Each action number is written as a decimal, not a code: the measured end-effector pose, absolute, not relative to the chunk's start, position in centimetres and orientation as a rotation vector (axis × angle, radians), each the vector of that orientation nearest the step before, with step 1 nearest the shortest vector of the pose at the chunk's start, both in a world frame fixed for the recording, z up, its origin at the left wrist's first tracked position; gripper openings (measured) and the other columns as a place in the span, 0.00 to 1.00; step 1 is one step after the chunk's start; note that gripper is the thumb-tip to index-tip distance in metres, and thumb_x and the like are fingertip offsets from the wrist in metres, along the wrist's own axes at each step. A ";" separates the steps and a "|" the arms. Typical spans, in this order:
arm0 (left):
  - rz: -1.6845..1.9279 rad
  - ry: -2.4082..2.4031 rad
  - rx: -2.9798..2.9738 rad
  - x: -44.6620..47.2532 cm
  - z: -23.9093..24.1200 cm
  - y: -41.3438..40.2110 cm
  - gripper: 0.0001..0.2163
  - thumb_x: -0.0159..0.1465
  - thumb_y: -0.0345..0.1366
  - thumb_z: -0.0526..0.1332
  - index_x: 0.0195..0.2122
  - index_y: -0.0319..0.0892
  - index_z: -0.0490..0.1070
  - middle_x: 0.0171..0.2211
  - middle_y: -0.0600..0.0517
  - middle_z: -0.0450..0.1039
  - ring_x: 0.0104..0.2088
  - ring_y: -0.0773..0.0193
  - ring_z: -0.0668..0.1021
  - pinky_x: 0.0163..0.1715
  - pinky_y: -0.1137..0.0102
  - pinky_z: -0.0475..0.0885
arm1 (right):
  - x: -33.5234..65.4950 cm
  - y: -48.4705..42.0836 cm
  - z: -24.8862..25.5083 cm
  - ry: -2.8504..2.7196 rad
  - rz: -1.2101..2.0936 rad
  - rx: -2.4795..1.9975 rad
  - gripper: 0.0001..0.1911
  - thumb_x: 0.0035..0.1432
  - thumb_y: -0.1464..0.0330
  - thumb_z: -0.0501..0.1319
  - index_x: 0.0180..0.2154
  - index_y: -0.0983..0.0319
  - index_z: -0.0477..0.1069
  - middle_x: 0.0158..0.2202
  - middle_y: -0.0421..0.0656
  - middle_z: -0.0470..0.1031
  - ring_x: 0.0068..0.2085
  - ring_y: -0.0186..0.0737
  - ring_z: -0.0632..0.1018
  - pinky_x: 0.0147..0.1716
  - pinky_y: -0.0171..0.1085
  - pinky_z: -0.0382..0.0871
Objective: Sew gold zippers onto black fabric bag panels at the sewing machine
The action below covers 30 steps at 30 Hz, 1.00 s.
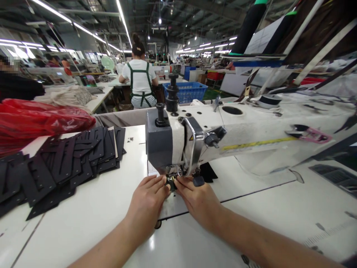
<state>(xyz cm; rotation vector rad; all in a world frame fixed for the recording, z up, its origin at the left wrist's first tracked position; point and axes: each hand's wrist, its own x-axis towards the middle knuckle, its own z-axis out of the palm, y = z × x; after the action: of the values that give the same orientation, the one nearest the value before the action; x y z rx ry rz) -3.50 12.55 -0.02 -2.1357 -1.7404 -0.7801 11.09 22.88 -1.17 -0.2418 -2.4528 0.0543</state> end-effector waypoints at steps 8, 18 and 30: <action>-0.764 -1.730 -2.119 -3.8 -0.4 12.8 0.09 0.64 0.29 0.51 0.33 0.39 0.72 0.36 0.46 0.77 0.39 0.57 0.78 0.43 0.60 0.71 | 10.9 23.1 -1.4 -2.458 0.095 -0.264 0.15 0.61 0.76 0.48 0.41 0.70 0.73 0.36 0.50 0.77 0.37 0.44 0.78 0.38 0.40 0.74; -0.800 -1.723 -2.079 -3.8 -0.3 13.0 0.10 0.65 0.29 0.51 0.31 0.39 0.71 0.34 0.46 0.77 0.37 0.58 0.78 0.40 0.60 0.73 | 10.6 23.0 -0.7 -2.457 0.143 -0.283 0.14 0.57 0.79 0.50 0.37 0.68 0.74 0.35 0.51 0.77 0.35 0.44 0.78 0.36 0.40 0.74; -0.809 -1.729 -2.084 -3.7 -0.3 13.1 0.10 0.66 0.31 0.51 0.31 0.38 0.70 0.34 0.46 0.77 0.36 0.58 0.78 0.41 0.59 0.72 | 10.6 22.9 -1.3 -2.451 0.169 -0.306 0.15 0.59 0.77 0.49 0.38 0.68 0.73 0.34 0.51 0.77 0.35 0.44 0.78 0.37 0.40 0.74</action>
<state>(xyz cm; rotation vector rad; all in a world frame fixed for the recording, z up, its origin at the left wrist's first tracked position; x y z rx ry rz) -3.72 13.08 -0.31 -2.0842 -1.7293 -0.8091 10.59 22.91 -1.35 -0.3056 -2.4506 0.1694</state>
